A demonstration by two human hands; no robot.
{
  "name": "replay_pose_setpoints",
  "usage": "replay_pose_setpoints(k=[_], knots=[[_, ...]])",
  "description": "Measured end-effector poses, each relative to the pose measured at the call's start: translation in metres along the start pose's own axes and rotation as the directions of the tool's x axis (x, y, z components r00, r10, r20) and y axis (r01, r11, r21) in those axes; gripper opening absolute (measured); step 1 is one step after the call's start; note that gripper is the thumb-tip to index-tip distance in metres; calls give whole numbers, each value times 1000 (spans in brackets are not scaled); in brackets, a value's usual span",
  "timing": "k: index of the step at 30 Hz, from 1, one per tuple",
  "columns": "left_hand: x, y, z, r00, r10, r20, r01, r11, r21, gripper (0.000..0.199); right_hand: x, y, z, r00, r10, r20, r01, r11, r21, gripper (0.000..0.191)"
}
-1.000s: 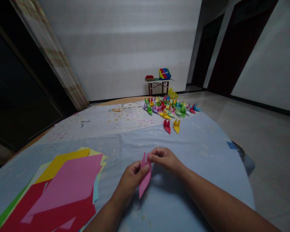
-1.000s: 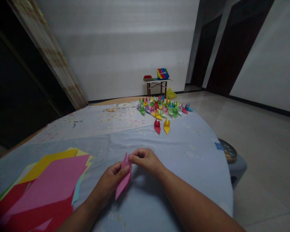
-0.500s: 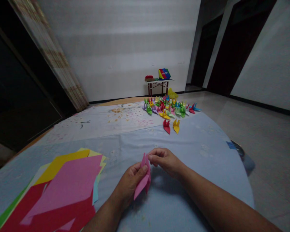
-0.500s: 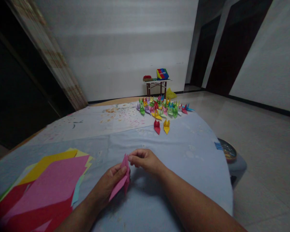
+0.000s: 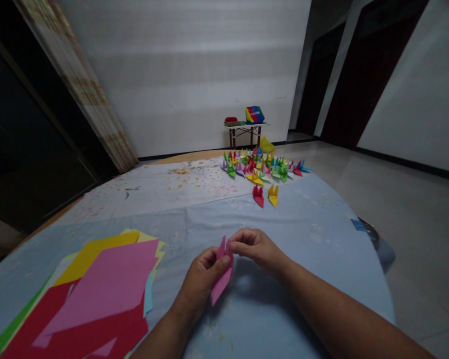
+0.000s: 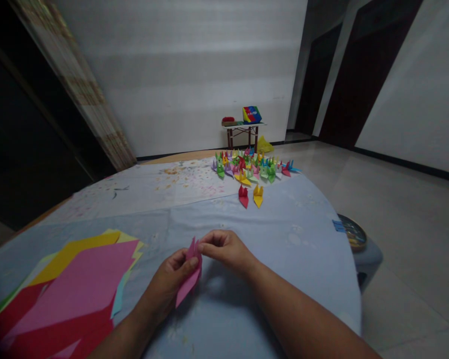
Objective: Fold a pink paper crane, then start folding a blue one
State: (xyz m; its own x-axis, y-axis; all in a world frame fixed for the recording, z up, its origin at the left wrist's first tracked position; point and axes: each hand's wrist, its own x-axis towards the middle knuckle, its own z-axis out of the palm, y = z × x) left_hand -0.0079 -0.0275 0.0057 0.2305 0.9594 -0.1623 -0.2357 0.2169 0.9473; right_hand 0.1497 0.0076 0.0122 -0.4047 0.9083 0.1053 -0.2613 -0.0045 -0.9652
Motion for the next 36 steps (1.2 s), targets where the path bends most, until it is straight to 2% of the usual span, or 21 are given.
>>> replay_pose_setpoints(k=[3,6,8,10,12,15,17,30,33,36], knots=[[-2,3,1,982,153,-109,-137,980,145,20,-1,-2,1,1000,-29,-9,30,999,30,24],[-7,9,4,907,393,-152,-304,860,411,12,-1,-4,0,999,-53,-2,53,998,29,23],[-10,11,5,840,531,-113,-394,740,546,9,-1,-4,-1,998,-56,2,56,998,22,22],[-13,12,5,784,618,-62,-452,637,625,7,-1,-3,-2,999,-53,7,53,998,17,23],[-15,10,3,731,683,-3,-496,534,684,4,-1,-2,-2,999,-46,17,46,999,16,25],[-16,7,0,646,756,104,-560,377,738,11,-1,-1,-3,999,-27,36,25,999,36,26],[-17,6,-2,610,778,153,-581,308,753,14,-1,-1,-3,999,-17,43,15,999,51,27],[-19,0,-8,553,810,195,-559,187,808,15,-3,-3,-1,998,-13,61,9,997,71,26],[-17,2,-9,571,803,174,-558,223,799,15,-3,-2,0,997,-21,79,15,997,74,27],[-15,6,-5,631,766,124,-554,333,763,11,-3,-1,0,996,-24,82,21,999,44,26]])
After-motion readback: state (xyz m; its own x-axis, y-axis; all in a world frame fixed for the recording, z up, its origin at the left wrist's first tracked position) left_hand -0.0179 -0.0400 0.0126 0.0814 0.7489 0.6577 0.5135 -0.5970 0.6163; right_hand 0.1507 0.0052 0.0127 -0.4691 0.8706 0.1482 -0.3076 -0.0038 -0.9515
